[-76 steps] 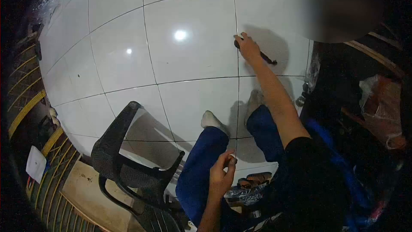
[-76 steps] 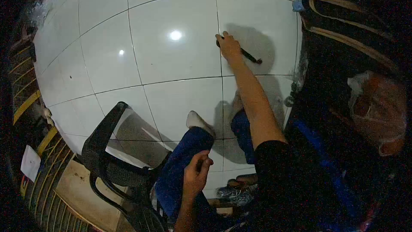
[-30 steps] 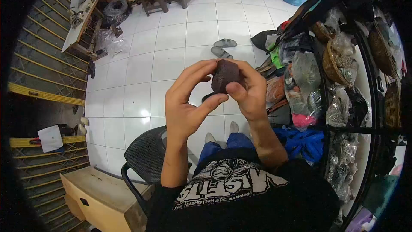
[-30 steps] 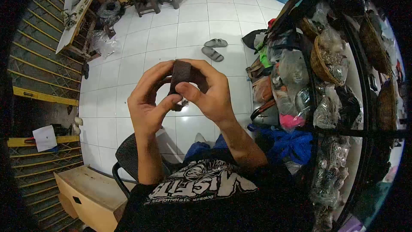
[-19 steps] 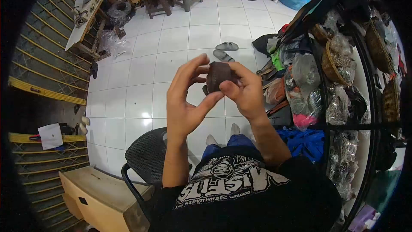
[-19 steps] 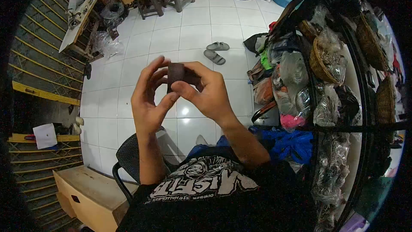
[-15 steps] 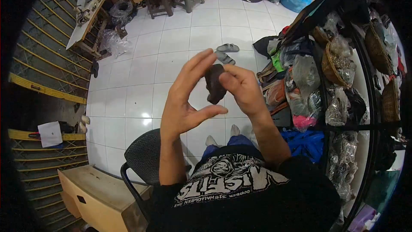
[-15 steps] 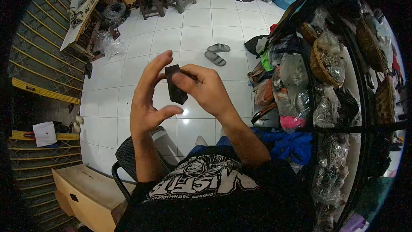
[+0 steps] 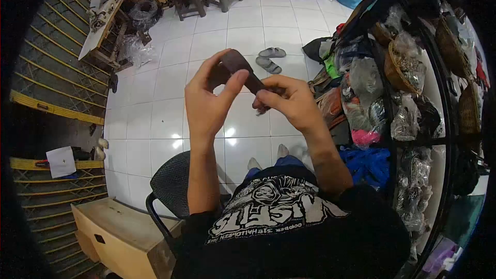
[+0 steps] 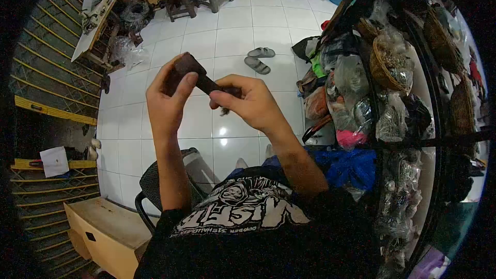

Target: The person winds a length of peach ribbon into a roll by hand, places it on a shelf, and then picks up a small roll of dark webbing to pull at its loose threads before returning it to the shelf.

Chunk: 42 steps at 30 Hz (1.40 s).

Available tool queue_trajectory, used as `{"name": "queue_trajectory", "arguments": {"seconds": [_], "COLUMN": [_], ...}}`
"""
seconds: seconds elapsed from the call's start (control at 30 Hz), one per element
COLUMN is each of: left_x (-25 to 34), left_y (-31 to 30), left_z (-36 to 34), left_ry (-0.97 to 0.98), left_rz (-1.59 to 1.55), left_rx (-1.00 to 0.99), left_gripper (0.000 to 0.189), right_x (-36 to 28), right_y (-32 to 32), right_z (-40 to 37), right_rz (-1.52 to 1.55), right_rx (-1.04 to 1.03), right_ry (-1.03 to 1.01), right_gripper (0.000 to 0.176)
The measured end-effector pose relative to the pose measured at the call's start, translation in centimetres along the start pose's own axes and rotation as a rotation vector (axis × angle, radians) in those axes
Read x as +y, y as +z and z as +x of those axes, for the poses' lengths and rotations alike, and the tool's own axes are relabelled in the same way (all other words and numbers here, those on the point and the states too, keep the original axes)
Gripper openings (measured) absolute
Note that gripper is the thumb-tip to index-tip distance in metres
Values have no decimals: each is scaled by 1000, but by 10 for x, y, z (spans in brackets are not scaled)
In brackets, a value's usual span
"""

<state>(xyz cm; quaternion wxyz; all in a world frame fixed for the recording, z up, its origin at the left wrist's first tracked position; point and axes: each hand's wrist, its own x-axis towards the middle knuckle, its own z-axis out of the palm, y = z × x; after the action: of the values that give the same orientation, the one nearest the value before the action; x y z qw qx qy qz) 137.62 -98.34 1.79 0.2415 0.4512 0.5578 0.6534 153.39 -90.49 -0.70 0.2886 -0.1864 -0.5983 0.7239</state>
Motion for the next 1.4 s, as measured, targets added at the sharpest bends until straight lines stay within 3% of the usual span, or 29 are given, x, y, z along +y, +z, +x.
{"name": "queue_trajectory", "arguments": {"seconds": [0.17,0.23,0.3,0.37,0.57,0.83,0.9,1.03,1.2,1.23,1.3,1.33,1.4], "left_x": [-6,-2,3,4,6,8,8,5,-10,-10,-9,-6,-7], "left_y": [-4,2,6,7,12,5,6,5,-7,-9,-12,-9,-9], "left_z": [0,-3,-5,-7,-8,-11,-11,-10,-7,-7,-8,-8,-6], "left_ry": [-134,-57,45,138,443,486,464,412,362,202,-118,-141,-187], "left_rz": [-131,-71,38,156,452,720,738,752,701,493,75,-93,-120], "left_rx": [-17,9,29,21,80,12,23,22,2,15,47,85,111], "left_gripper": [43,44,46,49,57,62,60,58,50,47,41,35,33], "right_x": [6,10,2,-20,-60,-52,-53,-43,-68,-71,-79,-69,-52], "right_y": [-9,-12,-10,-8,4,2,1,-2,-18,-25,-30,-29,-20], "right_z": [-8,-7,3,4,15,22,23,32,36,36,25,22,7], "right_rz": [-119,-176,-476,-396,-805,-911,-936,-1101,-983,-1012,-880,-796,-610], "right_rx": [65,99,379,373,205,92,67,6,3,50,62,37,-56], "right_ry": [4,-32,-422,-485,-719,-678,-624,-731,-630,-695,-537,-520,-512], "right_gripper": [24,26,29,31,24,14,13,14,13,13,15,16,14]}}
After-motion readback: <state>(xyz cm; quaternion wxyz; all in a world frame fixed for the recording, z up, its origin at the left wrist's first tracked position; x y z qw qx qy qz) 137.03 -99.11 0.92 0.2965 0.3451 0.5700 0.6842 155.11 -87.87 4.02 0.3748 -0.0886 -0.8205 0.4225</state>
